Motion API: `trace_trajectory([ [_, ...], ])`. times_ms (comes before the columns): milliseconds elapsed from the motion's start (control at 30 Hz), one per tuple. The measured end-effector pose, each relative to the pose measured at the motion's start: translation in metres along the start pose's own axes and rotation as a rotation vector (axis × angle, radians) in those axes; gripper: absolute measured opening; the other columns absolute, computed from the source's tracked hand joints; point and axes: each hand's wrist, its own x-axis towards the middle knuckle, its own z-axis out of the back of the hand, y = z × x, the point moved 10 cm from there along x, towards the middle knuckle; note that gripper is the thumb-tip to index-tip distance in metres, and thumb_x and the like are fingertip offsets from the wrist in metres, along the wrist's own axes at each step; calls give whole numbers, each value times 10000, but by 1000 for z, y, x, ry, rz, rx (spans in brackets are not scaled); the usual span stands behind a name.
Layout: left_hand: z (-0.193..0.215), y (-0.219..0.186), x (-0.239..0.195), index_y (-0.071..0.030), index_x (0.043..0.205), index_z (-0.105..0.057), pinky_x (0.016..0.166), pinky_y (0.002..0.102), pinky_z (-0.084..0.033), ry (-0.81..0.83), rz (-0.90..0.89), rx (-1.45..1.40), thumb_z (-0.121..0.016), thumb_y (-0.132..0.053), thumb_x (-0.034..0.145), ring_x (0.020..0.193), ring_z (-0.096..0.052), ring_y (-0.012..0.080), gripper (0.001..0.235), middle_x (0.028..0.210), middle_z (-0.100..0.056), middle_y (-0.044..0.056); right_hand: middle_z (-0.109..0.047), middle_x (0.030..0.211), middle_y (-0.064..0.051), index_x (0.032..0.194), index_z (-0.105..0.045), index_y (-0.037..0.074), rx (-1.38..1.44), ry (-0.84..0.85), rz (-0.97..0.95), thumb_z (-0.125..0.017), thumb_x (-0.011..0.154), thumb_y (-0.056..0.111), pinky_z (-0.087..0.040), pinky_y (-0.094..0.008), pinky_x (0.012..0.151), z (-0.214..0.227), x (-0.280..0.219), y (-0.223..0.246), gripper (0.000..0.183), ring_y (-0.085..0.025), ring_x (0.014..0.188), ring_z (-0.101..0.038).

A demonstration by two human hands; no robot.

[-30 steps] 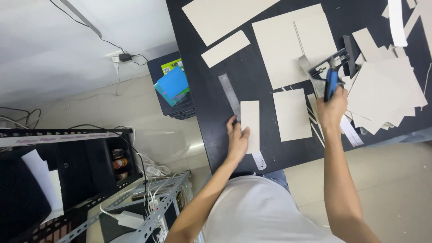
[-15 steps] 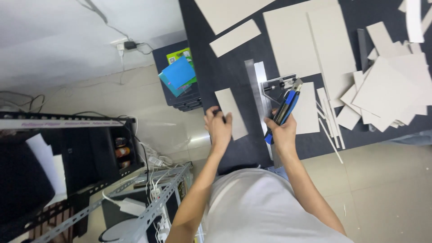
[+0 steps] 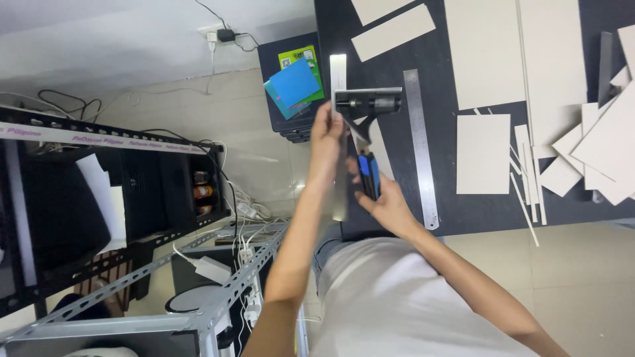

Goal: Measuring and cutting cardboard sheets into specific sizes using a ruler and a utility knife on a workshop table.

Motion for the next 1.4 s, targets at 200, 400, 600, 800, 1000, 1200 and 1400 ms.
trace_trajectory([
  [200,86,-13,19,-192,1319,-648,867,526,-562,57,180,354,-521,-451,1031,1246,-583,374,407,1324,-611,198,-725,1080,-171,1086,-682,29,-44,-152,-117,-670,735,-70,-468,-438,970,32,13,-58,365,-326,1081,-671],
  [400,152,141,56,-126,1025,-764,443,296,-563,123,221,639,-697,-643,917,652,-674,193,533,795,-702,76,-689,961,-152,1043,-622,7,-357,-362,-65,-824,808,37,-510,-393,793,58,64,-53,312,-338,926,-679],
  [600,131,116,23,-127,693,-729,570,284,-509,108,229,675,-672,-647,913,620,-655,161,567,549,-638,51,-519,1088,-170,1055,-577,-45,-688,-176,-77,-956,625,218,-501,-366,821,10,84,-25,631,-367,1000,-561],
  [800,114,64,-16,-130,884,-773,732,321,-565,159,277,442,-723,-442,939,823,-638,110,320,807,-737,57,-512,1161,-241,1164,-540,-76,-661,-42,-258,-929,629,46,-536,-424,871,-3,96,-39,673,-424,1062,-584],
  [1000,157,83,-35,-128,877,-665,488,258,-542,27,356,124,-628,-291,1002,503,-631,183,209,711,-624,94,-742,864,-57,931,-617,48,-197,-25,20,-816,721,-65,-510,-312,773,22,102,35,310,-203,783,-701],
  [1200,177,88,-36,-142,868,-692,649,263,-569,4,339,122,-634,-357,1005,738,-645,122,261,803,-654,12,-767,969,23,867,-704,177,-361,207,450,-802,783,36,-421,-317,970,13,62,45,190,-184,933,-696],
  [1400,157,127,-15,-175,903,-748,689,251,-520,166,334,383,-723,-391,942,793,-614,104,221,797,-679,-12,-735,1057,-111,1038,-646,71,-243,81,77,-668,843,-90,-504,-416,925,24,63,0,254,-286,1025,-689],
])
